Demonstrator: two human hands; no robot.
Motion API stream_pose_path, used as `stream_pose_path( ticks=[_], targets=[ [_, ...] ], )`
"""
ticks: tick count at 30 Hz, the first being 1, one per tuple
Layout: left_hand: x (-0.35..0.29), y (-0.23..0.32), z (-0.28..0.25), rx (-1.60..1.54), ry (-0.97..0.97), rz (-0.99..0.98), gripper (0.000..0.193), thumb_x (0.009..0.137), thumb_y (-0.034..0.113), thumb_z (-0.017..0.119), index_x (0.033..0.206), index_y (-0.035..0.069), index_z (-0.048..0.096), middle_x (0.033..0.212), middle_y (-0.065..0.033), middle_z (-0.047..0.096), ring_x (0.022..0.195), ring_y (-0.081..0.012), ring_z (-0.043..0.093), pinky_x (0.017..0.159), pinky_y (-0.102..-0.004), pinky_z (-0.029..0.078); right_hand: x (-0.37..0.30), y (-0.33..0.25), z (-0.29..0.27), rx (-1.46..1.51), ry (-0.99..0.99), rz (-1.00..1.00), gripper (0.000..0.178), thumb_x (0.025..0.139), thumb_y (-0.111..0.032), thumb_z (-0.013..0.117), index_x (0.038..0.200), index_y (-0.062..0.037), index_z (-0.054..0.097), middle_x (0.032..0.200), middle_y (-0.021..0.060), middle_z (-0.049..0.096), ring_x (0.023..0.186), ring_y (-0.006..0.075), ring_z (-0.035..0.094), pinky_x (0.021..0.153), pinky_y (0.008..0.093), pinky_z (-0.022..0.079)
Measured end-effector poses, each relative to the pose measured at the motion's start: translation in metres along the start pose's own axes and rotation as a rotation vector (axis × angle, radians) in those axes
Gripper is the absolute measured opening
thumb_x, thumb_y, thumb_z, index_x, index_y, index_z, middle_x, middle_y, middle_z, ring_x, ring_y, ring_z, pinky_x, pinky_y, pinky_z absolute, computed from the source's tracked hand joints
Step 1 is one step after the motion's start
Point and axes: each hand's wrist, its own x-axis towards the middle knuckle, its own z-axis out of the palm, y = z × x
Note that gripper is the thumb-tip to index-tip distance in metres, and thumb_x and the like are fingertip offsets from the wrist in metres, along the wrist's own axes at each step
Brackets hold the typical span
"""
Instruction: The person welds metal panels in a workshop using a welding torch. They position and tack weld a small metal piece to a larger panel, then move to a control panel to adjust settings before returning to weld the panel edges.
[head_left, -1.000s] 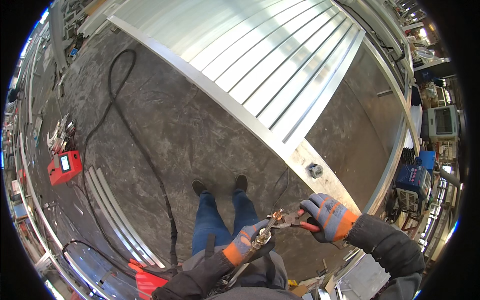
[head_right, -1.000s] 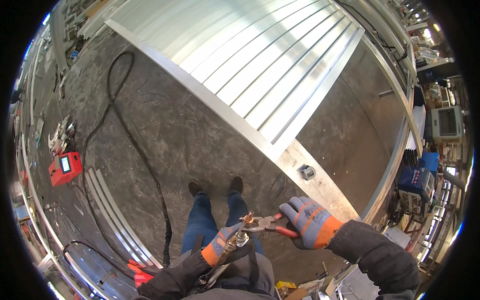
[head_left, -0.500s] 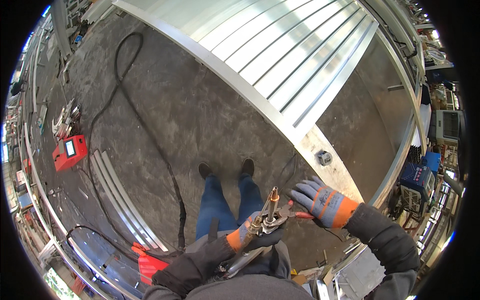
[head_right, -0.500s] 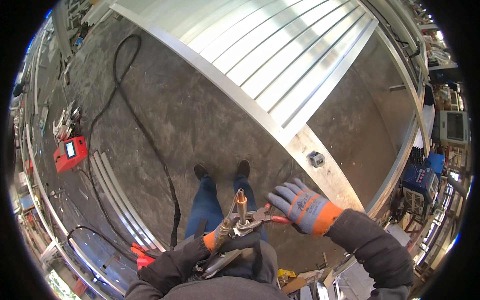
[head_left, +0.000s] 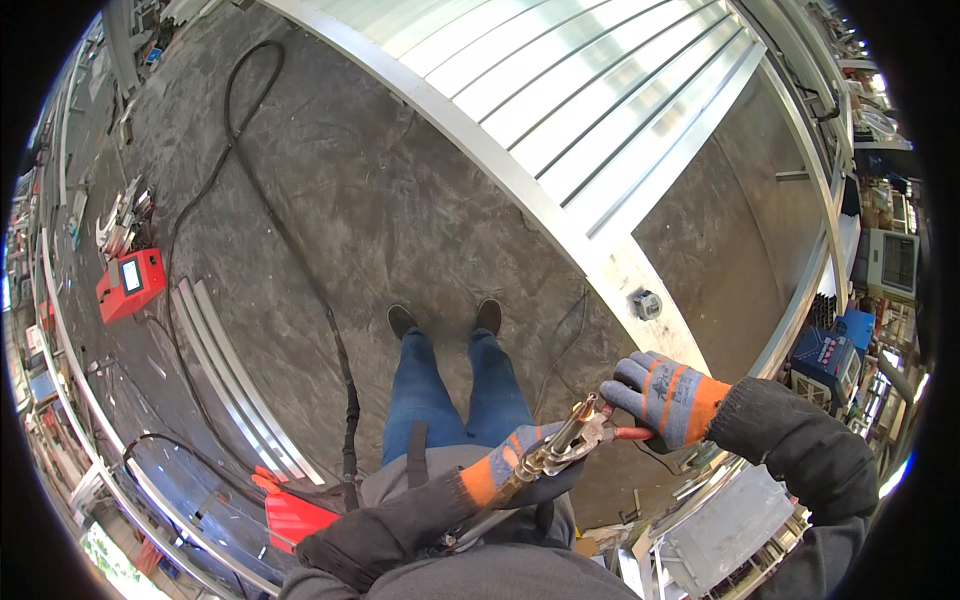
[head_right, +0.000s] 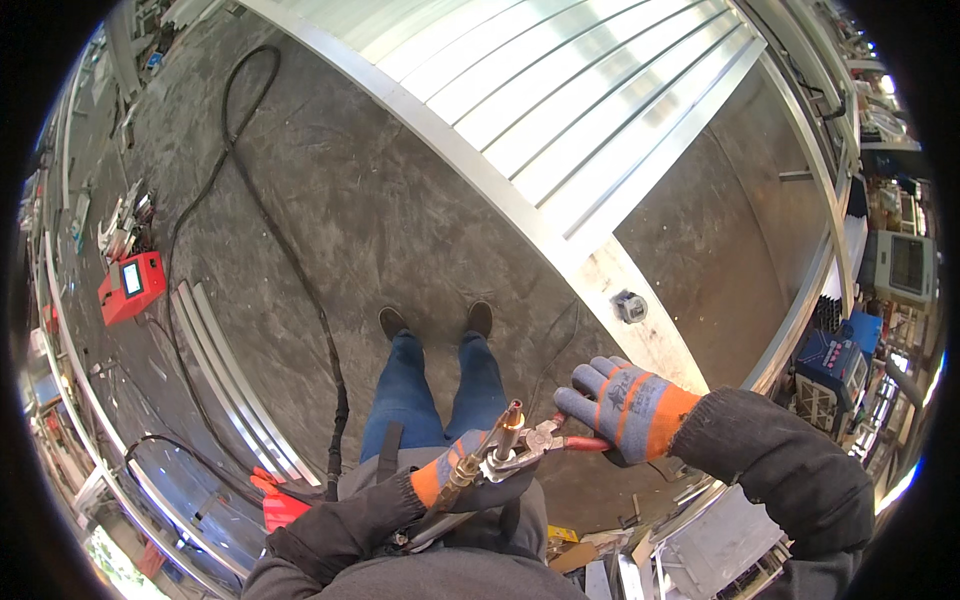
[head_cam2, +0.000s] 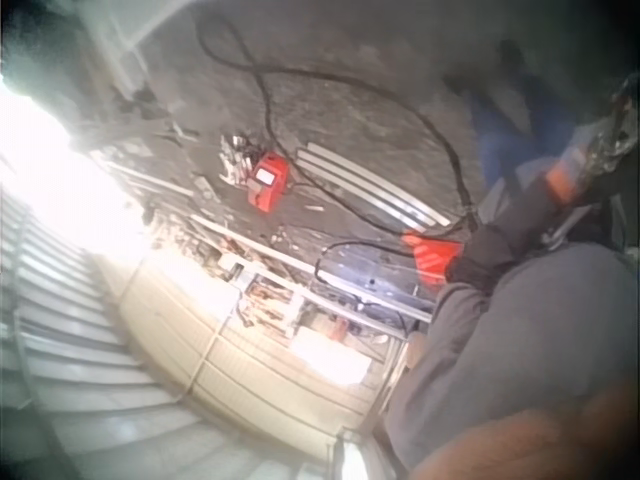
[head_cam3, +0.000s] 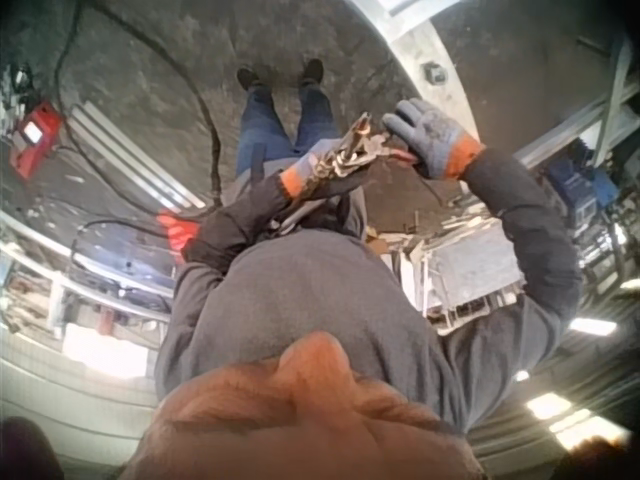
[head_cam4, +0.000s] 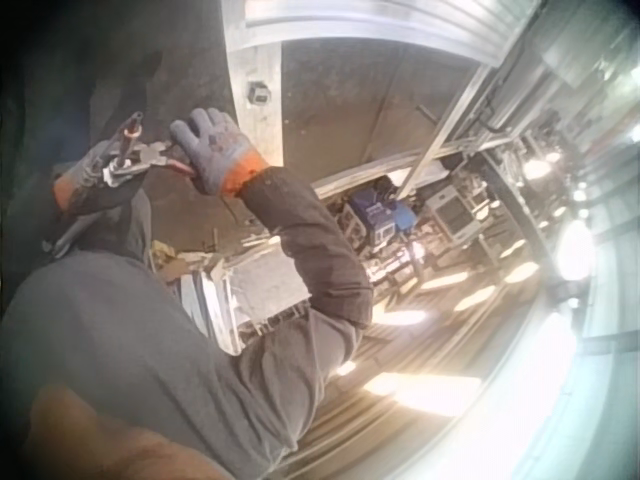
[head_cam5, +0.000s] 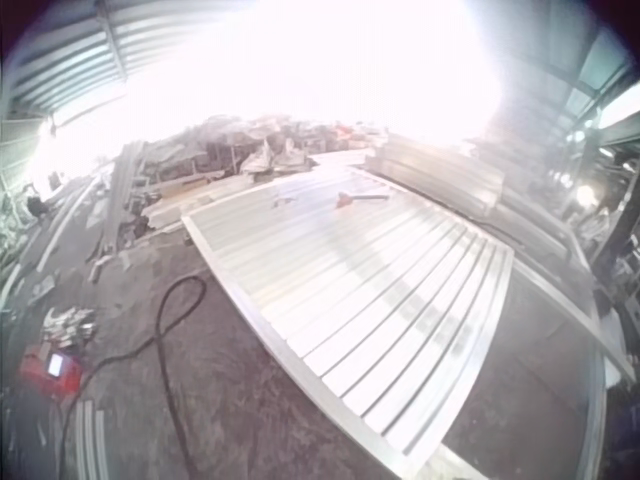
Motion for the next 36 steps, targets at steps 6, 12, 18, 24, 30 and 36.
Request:
stream_pose_path(
  ticks=[6,12,18,24,30,36],
  targets=[
    [0.008,0.008,-0.007,0.649,-0.051,0.426,0.031,0.101,0.008,0.055,0.131,0.000,0.055,0.103,-0.0134,0.067,0.084,-0.0198,0.070,0.064,-0.0294,0.058,-0.003,-0.001,0.004,0.024,0.005,0.017,0.051,0.087,-0.026,0.074,0.127,-0.0010,0.055,0.110,0.0184,0.056,0.103,0.0391,0.056,0.092,0.0468,0.047],
    [0.001,0.030,0.008,0.232,-0.019,0.378,0.029,0.096,0.006,0.062,0.124,0.002,0.061,0.098,-0.0024,0.065,0.088,-0.0073,0.058,0.074,-0.0236,0.049,-0.003,0.010,0.019,0.049,0.161,-0.019,0.052,0.086,-0.026,0.074,0.127,-0.0001,0.055,0.112,0.0193,0.056,0.104,0.0402,0.056,0.093,0.0465,0.047],
    [-0.017,0.072,0.014,0.586,0.243,0.362,0.025,0.090,0.009,0.067,0.114,0.009,0.060,0.090,0.0004,0.061,0.083,-0.0087,0.055,0.072,-0.0277,0.045,0.018,0.015,0.065,0.144,0.369,0.027,0.059,0.088,-0.013,0.070,0.141,0.0036,0.048,0.139,0.0270,0.049,0.129,0.0466,0.046,0.110,0.0499,0.039],
    [-0.026,0.084,0.012,0.926,0.358,0.420,0.026,0.089,0.019,0.070,0.108,0.007,0.057,0.083,-0.0127,0.061,0.077,-0.0260,0.061,0.070,-0.0362,0.048,0.018,-0.002,0.088,0.335,0.462,0.113,0.061,0.085,-0.003,0.063,0.143,0.0043,0.045,0.140,0.0268,0.049,0.130,0.0472,0.046,0.111,0.0488,0.039],
    [-0.026,0.092,0.012,1.020,0.409,0.410,0.027,0.090,0.022,0.071,0.108,0.007,0.057,0.087,-0.0181,0.064,0.083,-0.0366,0.065,0.072,-0.0404,0.049,0.018,-0.014,0.087,0.341,0.551,0.172,0.065,0.083,0.001,0.062,0.144,0.0047,0.042,0.140,0.0275,0.049,0.130,0.0482,0.046,0.112,0.0493,0.038],
    [-0.028,0.094,0.014,1.021,0.408,0.477,0.023,0.091,0.017,0.071,0.106,0.007,0.057,0.082,-0.0124,0.062,0.074,-0.0256,0.061,0.067,-0.0367,0.048,0.016,-0.016,0.091,0.359,0.595,0.176,0.069,0.081,0.002,0.062,0.146,0.0045,0.040,0.141,0.0284,0.047,0.131,0.0479,0.045,0.114,0.0499,0.037]
  ],
)
